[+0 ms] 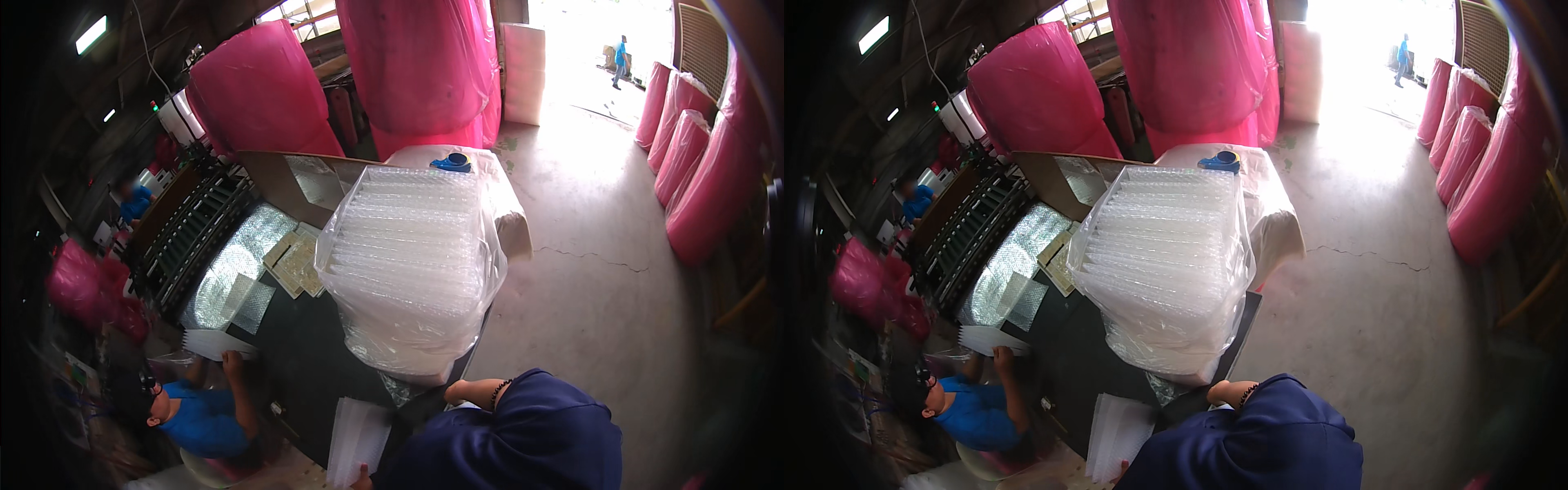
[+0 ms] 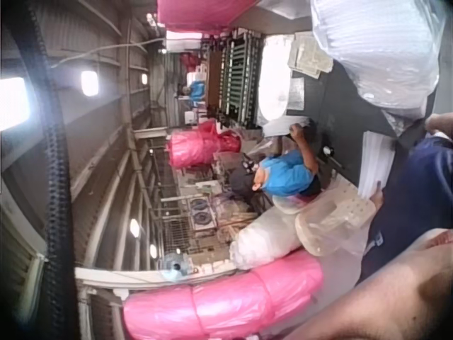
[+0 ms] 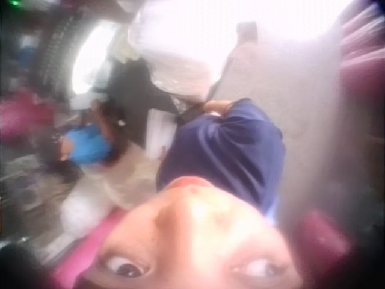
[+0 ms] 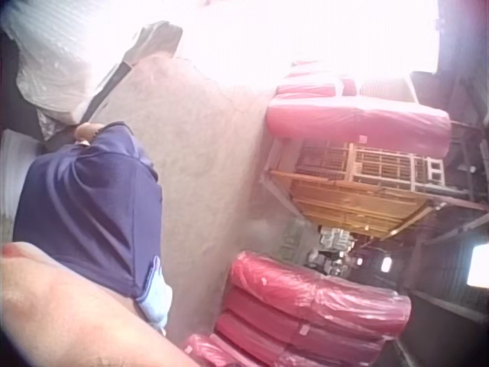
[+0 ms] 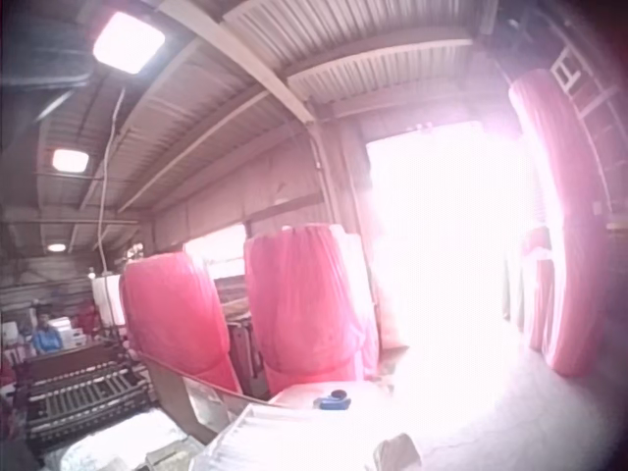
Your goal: The person stacks and arranges sheets of bubble wrap on a table, organizing them into neat piles. Another person in a blue shirt works alongside, also handling bubble wrap. The recorder occasionally lifts and moves stacks of the material.
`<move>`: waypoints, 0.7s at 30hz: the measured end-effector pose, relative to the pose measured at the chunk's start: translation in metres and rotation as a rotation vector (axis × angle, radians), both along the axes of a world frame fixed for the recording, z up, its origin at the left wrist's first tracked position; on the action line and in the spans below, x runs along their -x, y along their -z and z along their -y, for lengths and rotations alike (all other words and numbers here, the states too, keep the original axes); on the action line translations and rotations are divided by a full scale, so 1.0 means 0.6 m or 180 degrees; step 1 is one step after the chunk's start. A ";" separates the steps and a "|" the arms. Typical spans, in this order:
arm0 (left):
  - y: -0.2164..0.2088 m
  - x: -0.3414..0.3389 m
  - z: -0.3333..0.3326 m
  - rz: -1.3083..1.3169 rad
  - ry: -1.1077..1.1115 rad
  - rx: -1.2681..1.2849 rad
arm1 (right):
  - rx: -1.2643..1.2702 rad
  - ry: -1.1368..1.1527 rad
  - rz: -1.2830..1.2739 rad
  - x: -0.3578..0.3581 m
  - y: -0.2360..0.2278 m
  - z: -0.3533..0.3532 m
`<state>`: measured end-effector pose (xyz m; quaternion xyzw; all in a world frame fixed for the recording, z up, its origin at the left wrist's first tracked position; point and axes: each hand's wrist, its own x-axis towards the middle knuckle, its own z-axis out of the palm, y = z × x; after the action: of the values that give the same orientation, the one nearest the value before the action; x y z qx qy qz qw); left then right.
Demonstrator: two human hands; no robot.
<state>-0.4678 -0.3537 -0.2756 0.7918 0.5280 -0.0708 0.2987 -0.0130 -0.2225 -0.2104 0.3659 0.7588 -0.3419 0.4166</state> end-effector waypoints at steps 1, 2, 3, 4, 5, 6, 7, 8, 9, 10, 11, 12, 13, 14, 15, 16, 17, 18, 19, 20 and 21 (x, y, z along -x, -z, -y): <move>0.003 -0.005 0.000 -0.0076 0.0142 -0.0456 | 0.0069 0.0072 0.0139 -0.001 0.006 -0.002; 0.003 -0.004 -0.003 -0.0128 0.0220 -0.0375 | 0.0138 0.0138 0.0272 0.003 0.012 -0.004; 0.002 -0.002 -0.004 -0.0094 0.0046 -0.0376 | 0.0207 0.0198 0.0402 0.006 0.018 -0.006; -0.001 -0.012 -0.011 0.0002 -0.0251 -0.0411 | 0.0149 0.0243 0.0294 0.003 0.026 -0.008; -0.005 -0.021 -0.018 0.0118 -0.0568 -0.0456 | 0.0097 0.0301 0.0183 -0.004 0.034 -0.008; -0.011 -0.029 -0.023 0.0265 -0.0896 -0.0512 | 0.0044 0.0354 0.0064 -0.008 0.041 -0.008; -0.016 -0.041 -0.030 0.0496 -0.1275 -0.0603 | 0.0049 0.0386 0.0142 -0.008 0.048 -0.010; -0.021 -0.052 -0.036 0.0758 -0.1670 -0.0711 | 0.0051 0.0415 0.0221 -0.007 0.055 -0.012; -0.027 -0.063 -0.037 0.1055 -0.2062 -0.0834 | 0.0052 0.0435 0.0298 -0.006 0.058 -0.016; -0.032 -0.075 -0.038 0.1388 -0.2451 -0.0964 | 0.0036 0.0462 0.0314 -0.004 0.057 -0.019; -0.037 -0.084 -0.033 0.1737 -0.2834 -0.1118 | 0.0027 0.0472 0.0331 0.001 0.055 -0.019; -0.040 -0.095 -0.030 0.2112 -0.3147 -0.1247 | 0.0019 0.0490 0.0357 0.002 0.054 -0.020; -0.043 -0.102 -0.025 0.2430 -0.3383 -0.1372 | 0.0013 0.0466 0.0364 0.000 0.054 -0.021; -0.047 -0.103 -0.021 0.2589 -0.3481 -0.1417 | 0.0025 0.0392 0.0351 -0.002 0.057 -0.021; -0.048 -0.104 -0.029 0.2694 -0.3455 -0.1421 | 0.0039 0.0308 0.0339 -0.002 0.059 -0.018; -0.040 -0.078 -0.022 0.2269 -0.3141 -0.1301 | 0.0192 0.0155 0.0598 0.011 0.076 -0.023; -0.021 -0.036 0.009 0.1800 -0.2907 -0.1219 | 0.0056 0.0103 0.0385 0.031 0.048 -0.017; -0.035 -0.081 -0.035 0.1932 -0.2870 -0.1047 | 0.0074 0.0391 0.0998 -0.002 0.086 -0.023; -0.040 -0.084 -0.027 0.1975 -0.3132 -0.0928 | 0.0024 0.0400 0.1117 0.017 0.058 -0.031; -0.050 -0.093 -0.013 0.1752 -0.3143 -0.1078 | -0.0224 0.1194 0.0415 0.034 -0.014 -0.041; -0.061 -0.103 -0.003 0.1508 -0.3131 -0.1208 | -0.0346 -0.0196 0.0038 0.071 -0.096 -0.066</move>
<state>-0.4062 -0.3517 -0.2387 0.4872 0.7562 0.3516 0.2593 -0.0557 -0.1830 -0.1526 0.3664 0.7846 -0.2850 0.4110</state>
